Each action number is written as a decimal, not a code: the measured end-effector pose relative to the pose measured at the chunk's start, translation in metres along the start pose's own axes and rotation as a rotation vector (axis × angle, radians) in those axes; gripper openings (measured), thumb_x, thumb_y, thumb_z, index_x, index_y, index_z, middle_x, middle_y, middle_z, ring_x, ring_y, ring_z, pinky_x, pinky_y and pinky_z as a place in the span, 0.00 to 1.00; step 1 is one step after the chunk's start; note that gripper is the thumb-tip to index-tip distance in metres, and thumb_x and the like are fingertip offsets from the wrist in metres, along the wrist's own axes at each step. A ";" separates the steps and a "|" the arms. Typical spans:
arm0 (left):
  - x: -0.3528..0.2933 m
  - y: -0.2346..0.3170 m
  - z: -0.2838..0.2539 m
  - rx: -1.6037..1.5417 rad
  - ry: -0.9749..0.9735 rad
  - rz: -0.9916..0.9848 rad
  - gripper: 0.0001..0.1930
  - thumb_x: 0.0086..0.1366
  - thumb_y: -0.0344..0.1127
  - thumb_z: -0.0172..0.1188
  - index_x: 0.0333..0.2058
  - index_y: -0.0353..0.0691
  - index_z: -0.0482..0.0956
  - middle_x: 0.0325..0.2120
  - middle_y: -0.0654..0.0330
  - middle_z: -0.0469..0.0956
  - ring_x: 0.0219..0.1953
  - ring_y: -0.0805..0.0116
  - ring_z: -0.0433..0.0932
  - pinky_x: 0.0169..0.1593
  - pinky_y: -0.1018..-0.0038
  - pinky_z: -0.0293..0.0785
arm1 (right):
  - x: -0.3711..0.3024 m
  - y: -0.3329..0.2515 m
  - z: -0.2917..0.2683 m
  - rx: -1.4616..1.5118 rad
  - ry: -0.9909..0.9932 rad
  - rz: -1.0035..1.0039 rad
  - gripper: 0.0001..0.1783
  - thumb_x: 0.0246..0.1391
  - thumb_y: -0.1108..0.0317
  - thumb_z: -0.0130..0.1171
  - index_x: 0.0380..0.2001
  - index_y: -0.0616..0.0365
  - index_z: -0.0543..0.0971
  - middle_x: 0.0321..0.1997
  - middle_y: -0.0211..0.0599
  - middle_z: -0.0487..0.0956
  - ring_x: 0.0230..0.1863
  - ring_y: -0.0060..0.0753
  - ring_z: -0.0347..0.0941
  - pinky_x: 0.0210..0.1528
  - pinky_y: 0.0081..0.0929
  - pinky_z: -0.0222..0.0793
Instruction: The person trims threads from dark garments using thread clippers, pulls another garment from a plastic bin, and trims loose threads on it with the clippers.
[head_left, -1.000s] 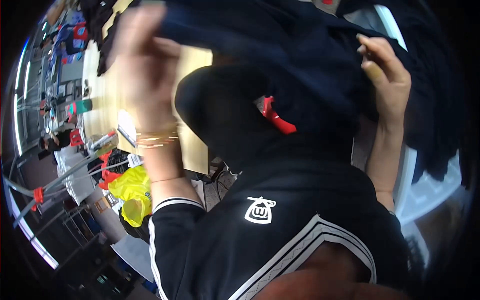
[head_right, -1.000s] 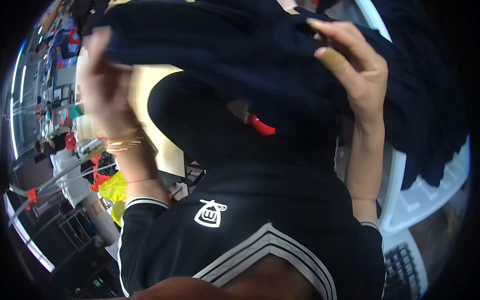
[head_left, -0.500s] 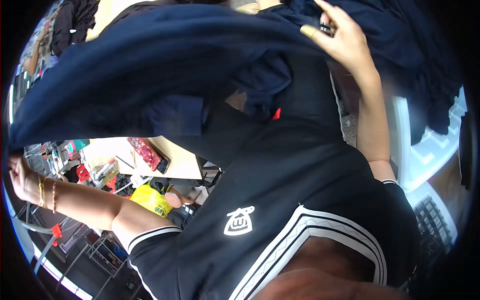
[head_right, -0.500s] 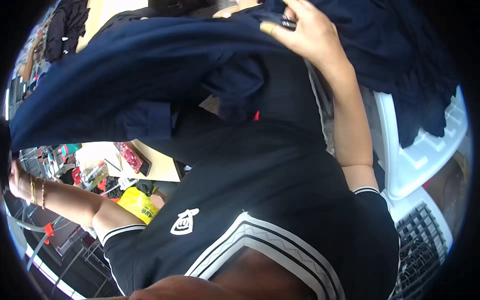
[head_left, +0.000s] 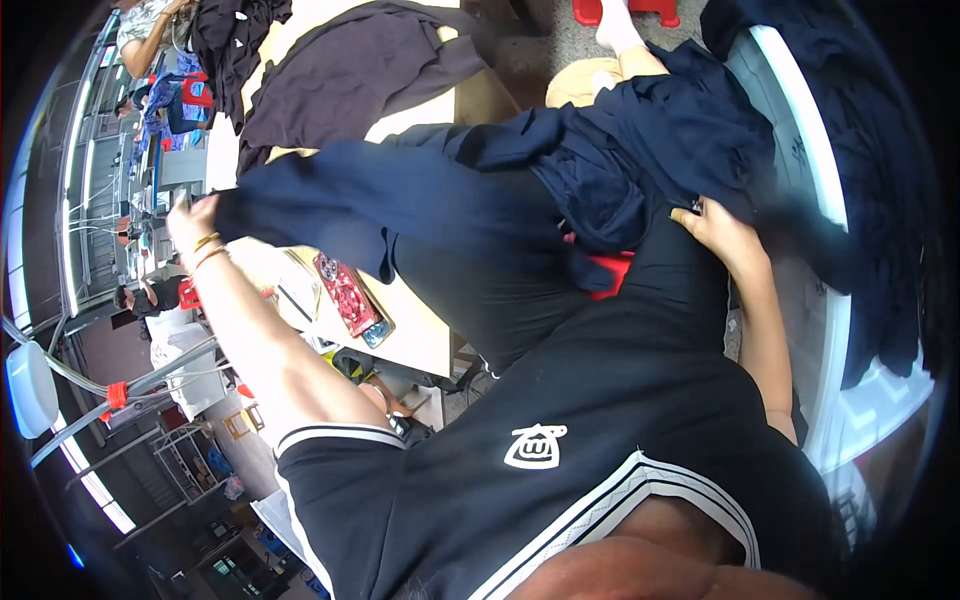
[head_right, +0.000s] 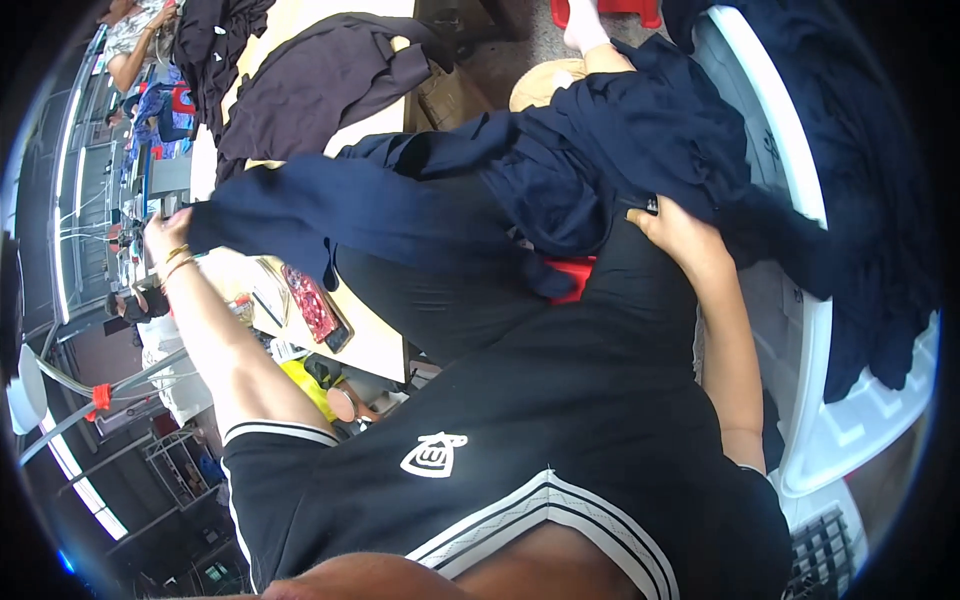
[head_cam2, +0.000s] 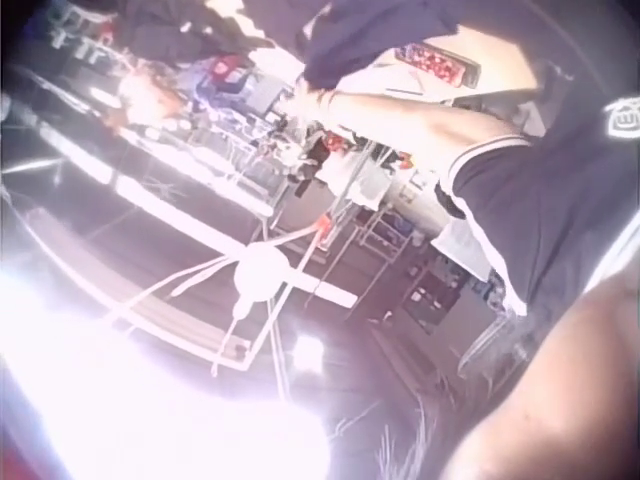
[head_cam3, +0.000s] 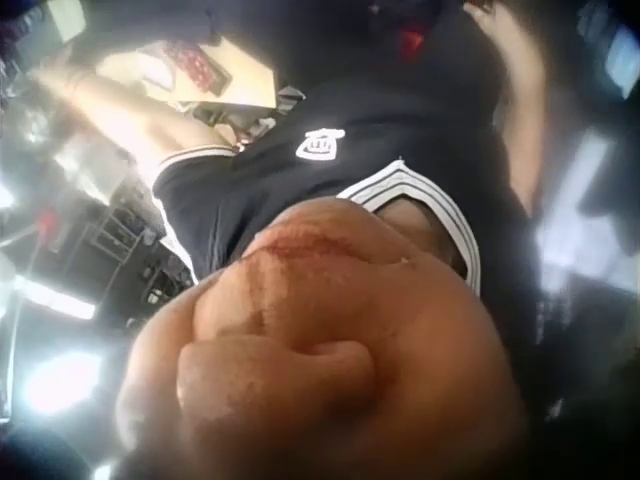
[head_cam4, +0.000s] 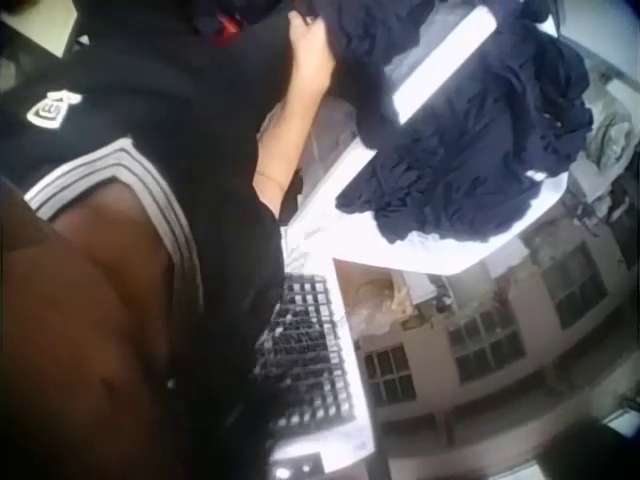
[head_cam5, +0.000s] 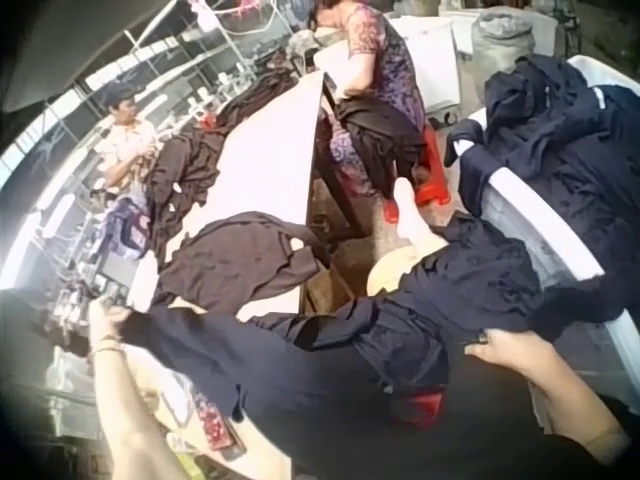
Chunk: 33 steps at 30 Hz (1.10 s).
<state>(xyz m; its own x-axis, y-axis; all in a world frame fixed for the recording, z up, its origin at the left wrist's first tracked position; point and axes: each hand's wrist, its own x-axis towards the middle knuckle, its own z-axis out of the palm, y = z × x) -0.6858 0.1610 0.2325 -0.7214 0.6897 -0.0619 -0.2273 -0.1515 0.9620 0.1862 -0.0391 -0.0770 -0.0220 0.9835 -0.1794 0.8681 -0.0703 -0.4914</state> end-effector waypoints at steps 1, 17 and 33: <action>-0.011 -0.147 0.069 0.042 -0.021 -0.141 0.41 0.58 0.53 0.62 0.59 0.25 0.60 0.50 0.40 0.71 0.57 0.48 0.69 0.63 0.57 0.63 | -0.008 -0.009 -0.005 -0.065 -0.010 0.069 0.36 0.43 0.63 0.70 0.57 0.64 0.72 0.50 0.61 0.76 0.58 0.51 0.71 0.60 0.36 0.64; 0.024 -0.375 0.326 0.564 -0.591 -0.301 0.15 0.66 0.42 0.57 0.44 0.37 0.79 0.43 0.61 0.78 0.46 0.70 0.73 0.55 0.73 0.65 | -0.023 -0.006 0.007 0.020 0.209 -0.094 0.27 0.46 0.74 0.61 0.53 0.52 0.76 0.47 0.41 0.81 0.42 0.42 0.80 0.43 0.33 0.76; -0.476 -0.453 0.492 1.036 -1.866 0.341 0.23 0.68 0.45 0.53 0.52 0.31 0.75 0.49 0.53 0.78 0.52 0.64 0.75 0.57 0.73 0.66 | -0.024 0.006 0.019 0.061 0.223 -0.094 0.21 0.52 0.64 0.63 0.50 0.50 0.79 0.38 0.38 0.83 0.36 0.41 0.80 0.35 0.34 0.76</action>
<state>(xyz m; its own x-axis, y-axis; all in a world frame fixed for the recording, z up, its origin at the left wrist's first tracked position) 0.0823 0.2501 -0.0433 0.8062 0.5317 -0.2596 0.5442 -0.4942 0.6779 0.1827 -0.0668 -0.0922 0.0147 0.9981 0.0590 0.8355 0.0201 -0.5491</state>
